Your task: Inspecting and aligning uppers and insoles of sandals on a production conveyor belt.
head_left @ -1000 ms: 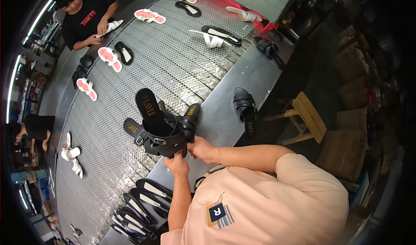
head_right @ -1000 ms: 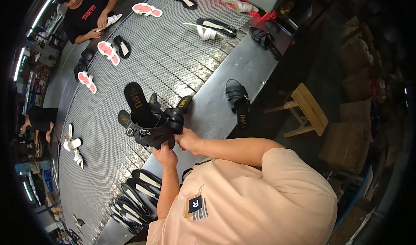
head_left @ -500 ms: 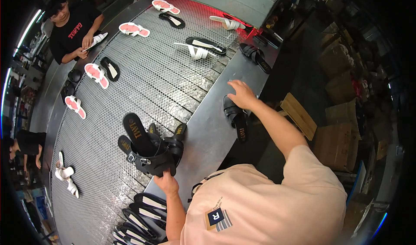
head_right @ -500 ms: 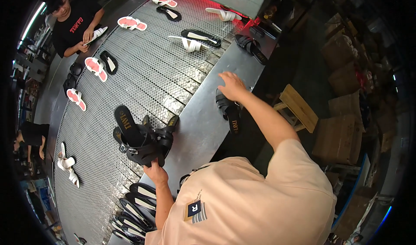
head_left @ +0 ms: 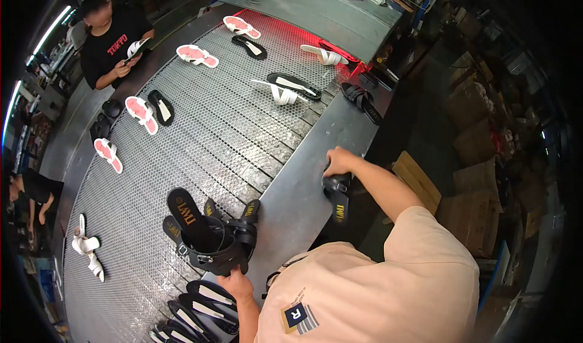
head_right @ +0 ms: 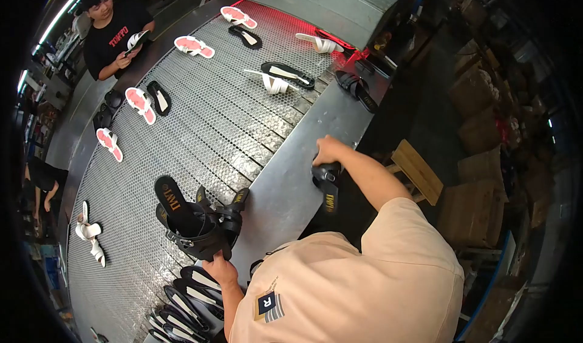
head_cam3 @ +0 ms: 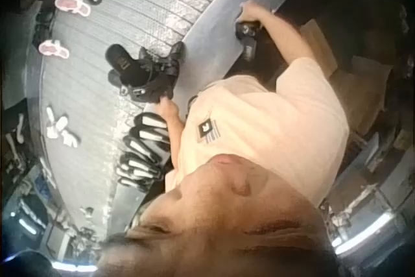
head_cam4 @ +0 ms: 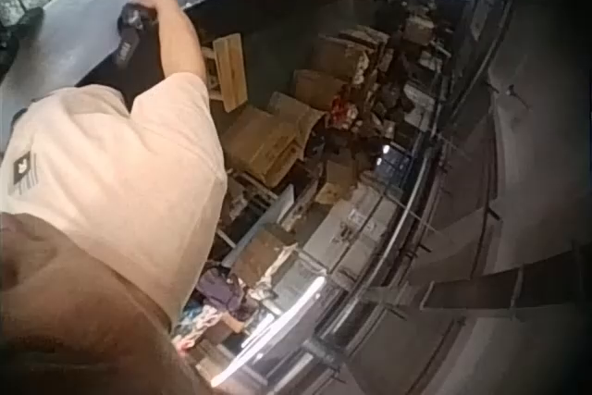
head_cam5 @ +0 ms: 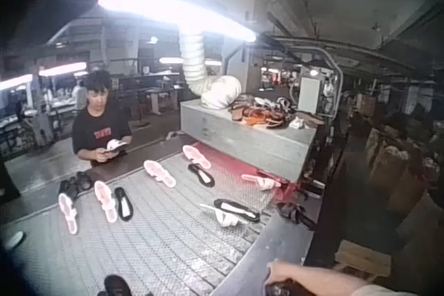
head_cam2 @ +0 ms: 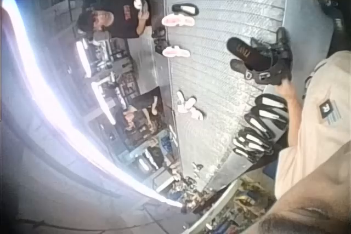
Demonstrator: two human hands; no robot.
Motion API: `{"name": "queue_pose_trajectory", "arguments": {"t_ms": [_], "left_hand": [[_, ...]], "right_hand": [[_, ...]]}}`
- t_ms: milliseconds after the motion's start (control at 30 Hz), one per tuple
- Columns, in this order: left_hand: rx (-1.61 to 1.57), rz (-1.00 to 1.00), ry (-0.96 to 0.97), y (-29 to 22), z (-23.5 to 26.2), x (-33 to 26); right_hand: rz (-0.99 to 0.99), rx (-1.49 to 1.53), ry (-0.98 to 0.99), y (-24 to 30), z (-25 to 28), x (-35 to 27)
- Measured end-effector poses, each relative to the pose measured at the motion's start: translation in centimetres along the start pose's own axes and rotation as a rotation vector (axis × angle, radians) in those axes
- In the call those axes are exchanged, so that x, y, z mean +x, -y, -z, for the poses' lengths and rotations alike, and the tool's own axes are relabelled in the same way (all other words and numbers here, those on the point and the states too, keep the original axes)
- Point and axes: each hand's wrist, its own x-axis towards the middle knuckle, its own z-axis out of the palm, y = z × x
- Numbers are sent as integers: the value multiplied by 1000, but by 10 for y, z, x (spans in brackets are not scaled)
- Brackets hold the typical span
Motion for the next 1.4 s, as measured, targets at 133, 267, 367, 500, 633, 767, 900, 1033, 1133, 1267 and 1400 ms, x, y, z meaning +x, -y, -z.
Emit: {"name": "queue_pose_trajectory", "arguments": {"t_ms": [133,267,367,500,633,767,900,1033,1133,1267,1400], "left_hand": [[47,-20,27,-4,-4,6],[-41,-4,62,4,-7,13],[-58,-23,54,9,-10,16],[44,-18,78,13,-16,17],[-156,39,69,15,-28,19],[-123,30,31,5,-40,19],[-20,78,-34,0,-59,16],[-34,9,-131,-4,-96,10],[-57,5,-202,-20,-144,-1],[-88,-77,-389,-41,-203,-21],[-186,4,-455,-33,-234,-32]], "right_hand": [[-150,440,58,-42,24,-23],[-179,1260,275,-80,-3,-42],[-133,1479,324,-87,-39,-55],[-155,1519,331,-89,-67,-74],[-280,1459,145,-76,-74,-88],[-546,1214,-232,-64,-73,-90],[-530,1152,-342,-91,-71,-79],[-439,1143,-356,-132,-38,-32],[-116,1363,-548,-200,-19,43],[9,1191,-626,-235,54,111],[2,1058,-435,-259,91,162]]}}
